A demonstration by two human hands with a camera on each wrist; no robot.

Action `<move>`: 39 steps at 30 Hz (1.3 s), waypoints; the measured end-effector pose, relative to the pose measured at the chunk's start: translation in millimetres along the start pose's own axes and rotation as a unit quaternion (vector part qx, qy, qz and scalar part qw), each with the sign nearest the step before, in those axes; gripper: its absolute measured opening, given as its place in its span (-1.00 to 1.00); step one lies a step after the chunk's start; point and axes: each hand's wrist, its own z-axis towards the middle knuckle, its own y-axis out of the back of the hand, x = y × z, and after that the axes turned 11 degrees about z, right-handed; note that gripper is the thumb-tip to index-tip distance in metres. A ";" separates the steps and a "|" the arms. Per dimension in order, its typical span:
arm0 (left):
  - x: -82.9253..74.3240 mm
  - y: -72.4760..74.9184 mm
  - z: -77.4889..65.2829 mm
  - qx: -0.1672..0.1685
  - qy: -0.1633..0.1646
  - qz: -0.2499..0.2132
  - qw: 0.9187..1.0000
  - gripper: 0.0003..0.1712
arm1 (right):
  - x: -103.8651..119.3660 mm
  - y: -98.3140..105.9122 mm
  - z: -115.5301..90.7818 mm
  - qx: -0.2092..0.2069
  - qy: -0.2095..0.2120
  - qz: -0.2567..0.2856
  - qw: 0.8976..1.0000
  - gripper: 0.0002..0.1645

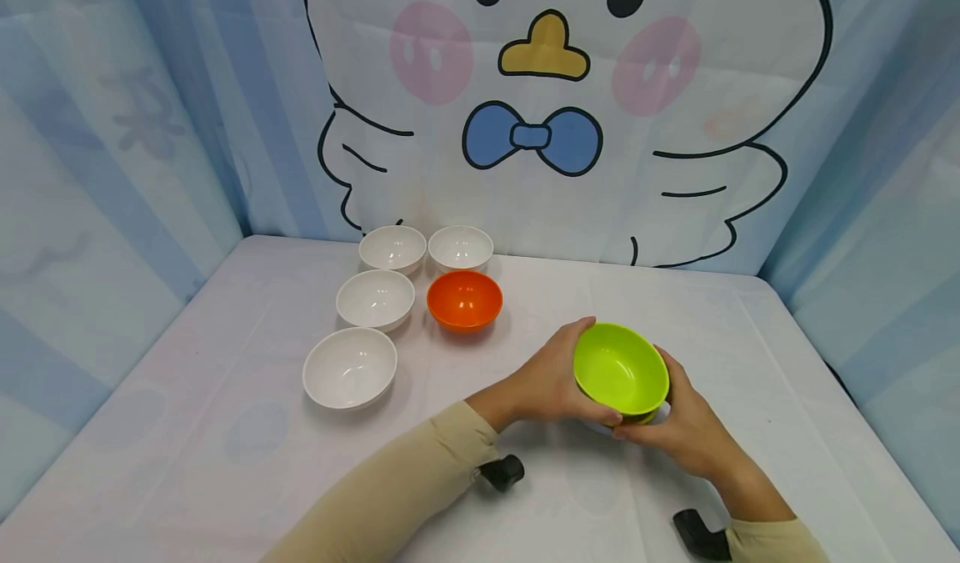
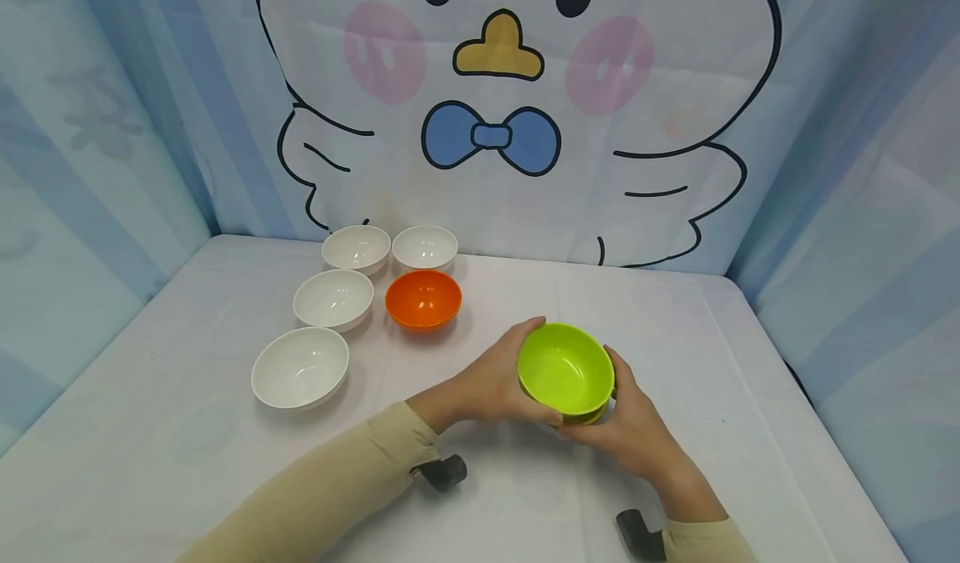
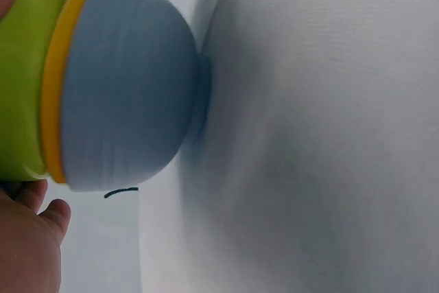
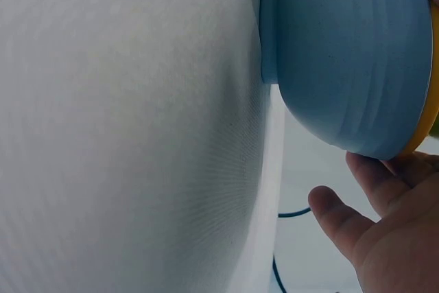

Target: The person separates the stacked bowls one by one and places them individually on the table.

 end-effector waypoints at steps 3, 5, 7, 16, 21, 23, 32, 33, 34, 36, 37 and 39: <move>-1.3 6.6 -2.1 -0.008 0.003 0.000 1.000 0.32 | 0.8 -0.6 0.1 0.001 0.001 -0.005 1.000 0.40; -1.9 11.7 -3.5 -0.014 0.006 0.002 1.000 0.32 | 2.0 -1.1 0.5 0.002 -0.006 -0.011 1.000 0.42; -1.8 16.7 -5.2 -0.020 0.011 0.007 1.000 0.32 | 3.1 -1.4 1.1 0.004 -0.013 -0.014 1.000 0.44; 1.7 40.6 -18.7 -0.064 0.036 0.011 0.997 0.32 | 4.5 -2.8 2.7 0.008 -0.029 -0.025 0.999 0.46; 7.7 54.4 -29.1 -0.089 0.045 -0.001 0.995 0.33 | 4.9 -4.0 3.3 0.006 -0.028 -0.025 0.999 0.47; 10.5 60.0 -34.3 -0.097 0.052 -0.007 0.994 0.34 | 5.4 -4.5 3.8 0.007 -0.030 -0.025 0.999 0.48; 25.3 81.0 -59.5 -0.138 0.063 0.008 0.988 0.34 | 6.8 -3.6 2.2 0.006 -0.031 -0.030 0.999 0.48; 26.7 82.6 -62.0 -0.141 0.064 0.008 0.988 0.34 | 7.0 -3.6 2.0 0.006 -0.031 -0.031 0.999 0.48; 28.1 84.1 -64.5 -0.142 0.067 0.008 0.988 0.33 | 7.2 -3.6 2.0 0.006 -0.031 -0.030 0.999 0.48; 30.8 86.9 -69.3 -0.143 0.072 0.013 0.987 0.33 | 7.6 -3.7 2.1 0.007 -0.031 -0.029 0.999 0.48; 31.9 88.2 -71.6 -0.144 0.077 0.019 0.986 0.33 | 7.7 -3.7 2.2 0.007 -0.030 -0.029 0.999 0.48; 33.9 90.5 -75.6 -0.143 0.085 0.029 0.986 0.34 | 7.5 -3.8 2.3 0.007 -0.028 -0.029 0.999 0.48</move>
